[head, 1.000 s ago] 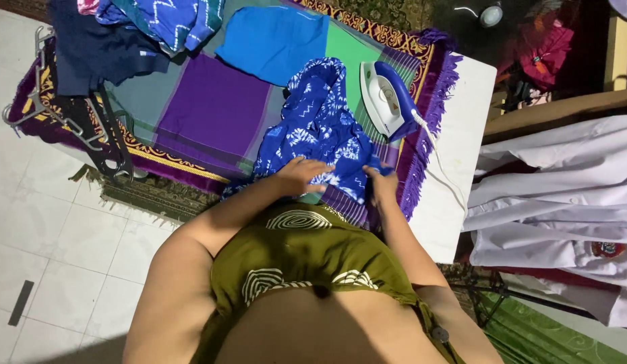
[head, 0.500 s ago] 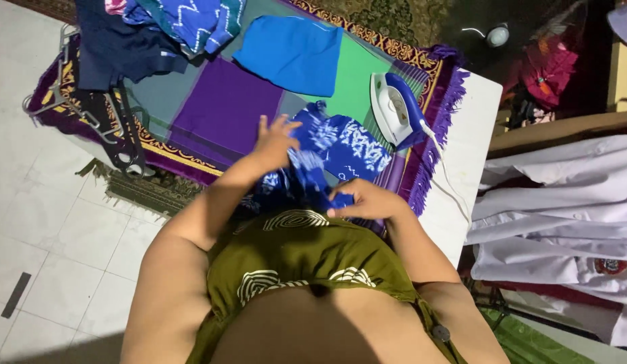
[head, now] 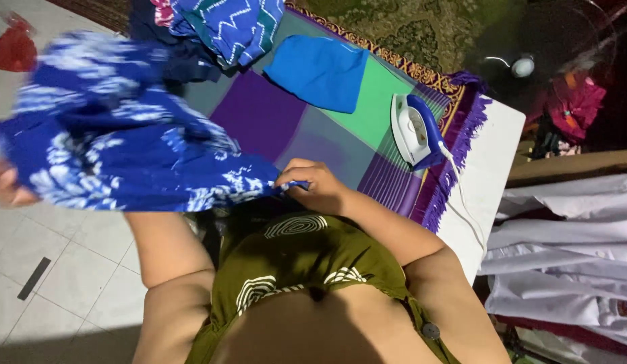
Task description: The person irons a blue patterned shirt on a table covered with a multicolored cloth. They smooth the fabric, use a handheld iron to press the shirt, and fold it after ironing. Other folded clothes are visible nearby.
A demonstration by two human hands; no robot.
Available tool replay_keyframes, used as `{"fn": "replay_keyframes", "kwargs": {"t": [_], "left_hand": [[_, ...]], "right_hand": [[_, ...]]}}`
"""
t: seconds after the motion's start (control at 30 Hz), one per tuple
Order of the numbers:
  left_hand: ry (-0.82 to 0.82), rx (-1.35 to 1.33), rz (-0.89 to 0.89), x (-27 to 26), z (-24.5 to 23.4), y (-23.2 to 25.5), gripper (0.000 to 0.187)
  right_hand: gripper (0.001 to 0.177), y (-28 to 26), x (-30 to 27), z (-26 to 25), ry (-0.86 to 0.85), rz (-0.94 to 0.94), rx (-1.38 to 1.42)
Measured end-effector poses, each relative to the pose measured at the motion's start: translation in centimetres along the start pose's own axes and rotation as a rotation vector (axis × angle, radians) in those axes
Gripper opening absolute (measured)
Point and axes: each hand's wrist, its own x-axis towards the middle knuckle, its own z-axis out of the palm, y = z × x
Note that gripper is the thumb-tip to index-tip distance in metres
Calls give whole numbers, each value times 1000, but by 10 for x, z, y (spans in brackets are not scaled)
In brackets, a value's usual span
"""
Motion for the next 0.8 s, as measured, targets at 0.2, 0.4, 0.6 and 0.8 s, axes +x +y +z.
{"fn": "replay_keyframes", "kwargs": {"t": [0.2,0.4,0.6,0.8], "left_hand": [[-119,447,749,73,-53,16,89],[-542,795,982,-42,145,-11,72],[-1320,1306,282,-149,119,-168,44],[-1716,1189,326,-289,71,-213,59]], "right_hand": [[7,22,-14,-11,152,68,93],[26,85,-75,-58,452,540,340],[50,208,-172,-99,1091,794,583],[80,227,-228,-95,1163,1102,110]]}}
